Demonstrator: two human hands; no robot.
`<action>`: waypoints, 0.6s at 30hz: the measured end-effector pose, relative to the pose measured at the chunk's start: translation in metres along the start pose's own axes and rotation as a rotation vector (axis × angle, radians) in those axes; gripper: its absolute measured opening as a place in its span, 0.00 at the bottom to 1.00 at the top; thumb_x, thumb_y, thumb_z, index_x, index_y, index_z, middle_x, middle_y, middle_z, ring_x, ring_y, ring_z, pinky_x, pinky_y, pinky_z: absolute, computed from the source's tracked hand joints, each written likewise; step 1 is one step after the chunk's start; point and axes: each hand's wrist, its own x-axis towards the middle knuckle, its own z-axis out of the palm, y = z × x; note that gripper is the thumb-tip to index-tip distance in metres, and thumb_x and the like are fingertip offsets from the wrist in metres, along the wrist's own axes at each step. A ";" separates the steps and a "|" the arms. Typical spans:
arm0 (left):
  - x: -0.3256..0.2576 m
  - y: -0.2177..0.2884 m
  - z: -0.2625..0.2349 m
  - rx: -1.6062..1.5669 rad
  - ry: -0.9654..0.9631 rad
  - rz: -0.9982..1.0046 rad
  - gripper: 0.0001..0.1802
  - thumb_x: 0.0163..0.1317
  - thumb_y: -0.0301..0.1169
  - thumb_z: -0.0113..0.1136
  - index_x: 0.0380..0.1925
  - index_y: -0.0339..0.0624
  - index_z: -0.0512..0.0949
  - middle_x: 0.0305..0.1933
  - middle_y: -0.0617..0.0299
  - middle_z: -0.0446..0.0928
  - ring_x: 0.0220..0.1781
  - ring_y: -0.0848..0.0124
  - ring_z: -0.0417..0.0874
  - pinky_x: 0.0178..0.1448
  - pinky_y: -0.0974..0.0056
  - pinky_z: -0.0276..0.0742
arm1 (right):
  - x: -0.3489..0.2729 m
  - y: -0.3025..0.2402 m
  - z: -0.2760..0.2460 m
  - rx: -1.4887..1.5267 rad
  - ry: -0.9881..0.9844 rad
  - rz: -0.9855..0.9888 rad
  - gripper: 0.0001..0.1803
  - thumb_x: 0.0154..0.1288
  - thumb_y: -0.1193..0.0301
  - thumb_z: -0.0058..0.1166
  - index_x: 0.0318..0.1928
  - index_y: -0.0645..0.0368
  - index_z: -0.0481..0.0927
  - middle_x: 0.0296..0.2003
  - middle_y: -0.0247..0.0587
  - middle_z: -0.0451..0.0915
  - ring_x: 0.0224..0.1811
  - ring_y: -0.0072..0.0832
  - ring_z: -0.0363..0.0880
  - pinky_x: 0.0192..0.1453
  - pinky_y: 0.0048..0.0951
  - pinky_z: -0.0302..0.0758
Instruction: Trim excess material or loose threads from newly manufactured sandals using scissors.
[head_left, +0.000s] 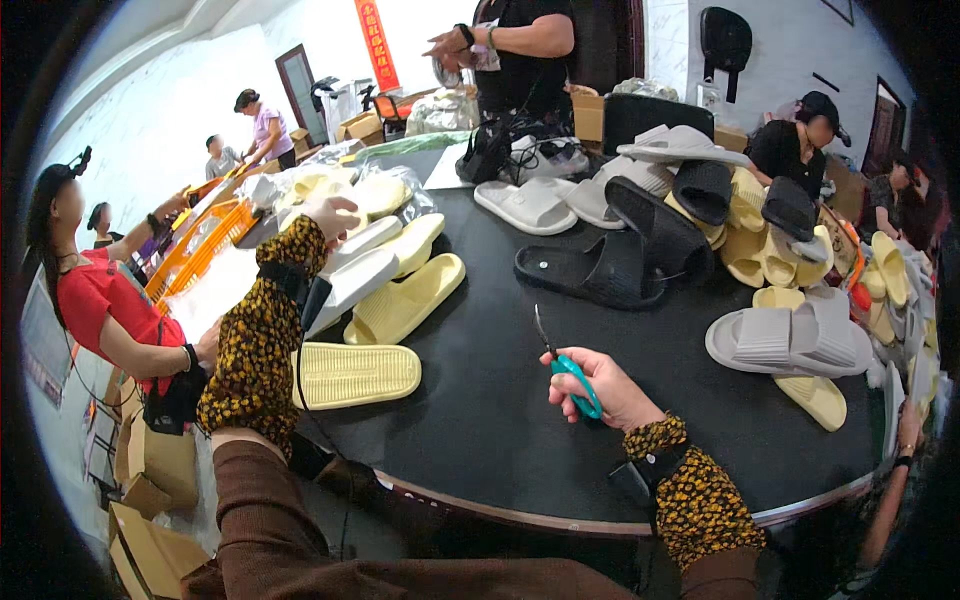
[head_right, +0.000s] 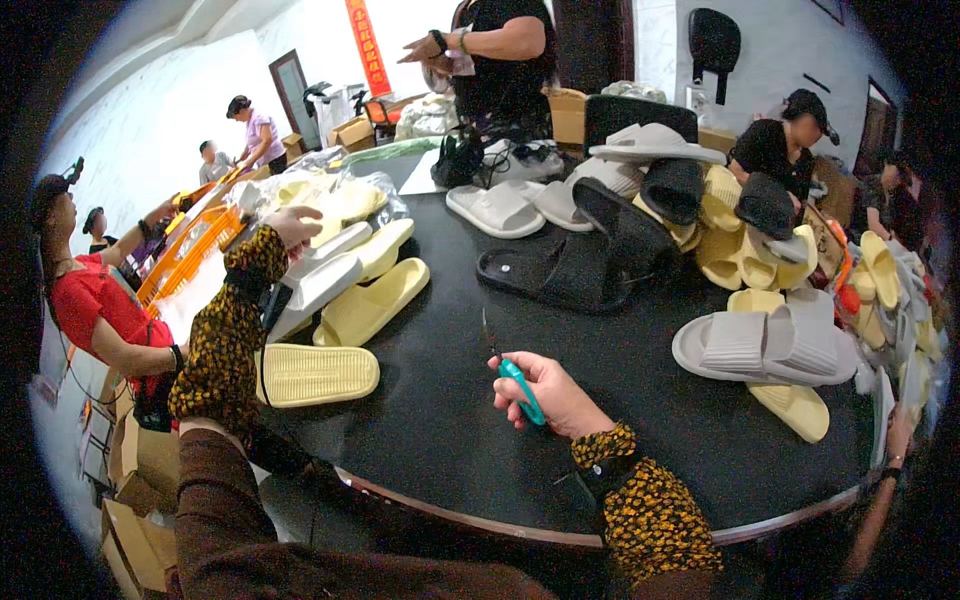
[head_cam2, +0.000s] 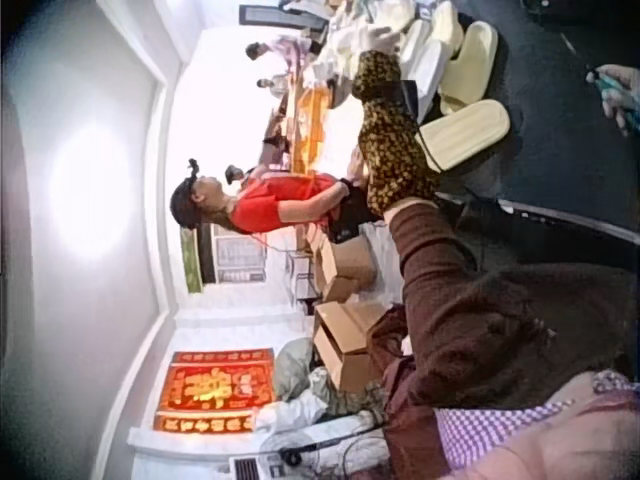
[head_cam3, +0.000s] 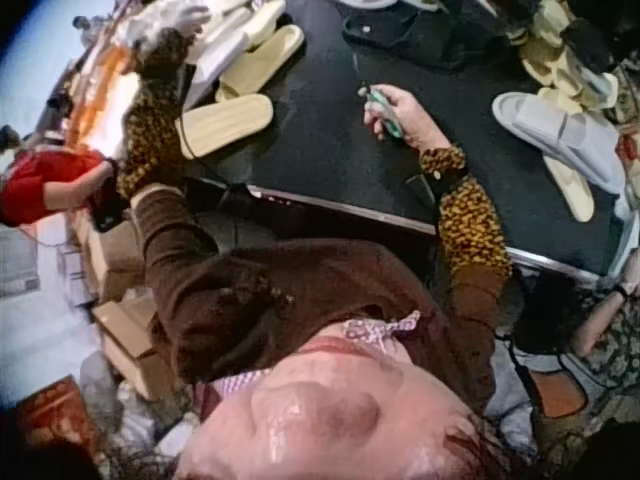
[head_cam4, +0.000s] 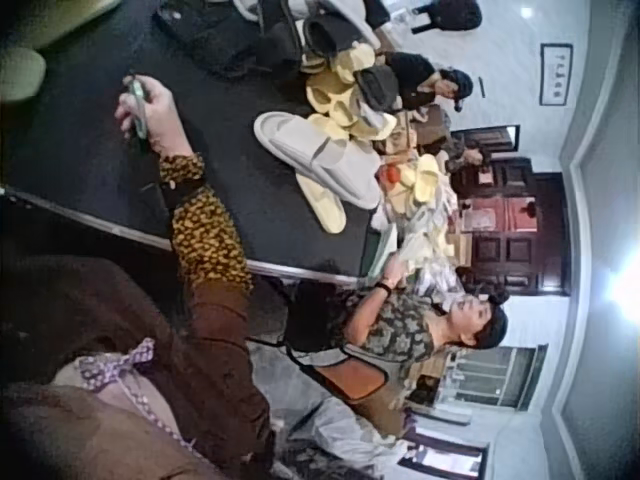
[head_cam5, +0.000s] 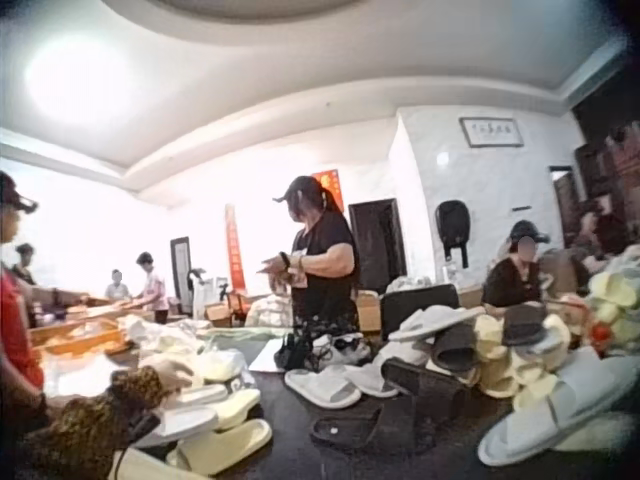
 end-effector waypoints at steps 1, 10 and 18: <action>-0.011 -0.006 0.006 0.046 -0.043 0.013 0.21 0.53 0.38 0.61 0.47 0.42 0.76 0.18 0.62 0.74 0.12 0.76 0.71 0.14 0.69 0.68 | 0.001 0.002 0.001 0.007 -0.008 0.010 0.18 0.62 0.73 0.52 0.52 0.64 0.70 0.26 0.36 0.78 0.20 0.15 0.75 0.24 0.17 0.75; -0.074 -0.054 0.080 0.243 -0.354 0.140 0.21 0.57 0.38 0.59 0.43 0.30 0.75 0.27 0.54 0.79 0.21 0.72 0.78 0.22 0.68 0.74 | 0.002 0.005 -0.003 -0.021 0.012 0.023 0.21 0.60 0.71 0.55 0.53 0.63 0.70 0.25 0.35 0.77 0.18 0.15 0.74 0.22 0.18 0.73; -0.055 -0.069 0.099 0.701 -0.095 0.167 0.41 0.52 0.50 0.60 0.55 0.26 0.62 0.43 0.35 0.76 0.46 0.49 0.79 0.51 0.56 0.75 | 0.002 0.007 -0.005 -0.027 0.023 0.012 0.21 0.60 0.71 0.55 0.53 0.62 0.70 0.25 0.35 0.77 0.18 0.15 0.74 0.22 0.18 0.73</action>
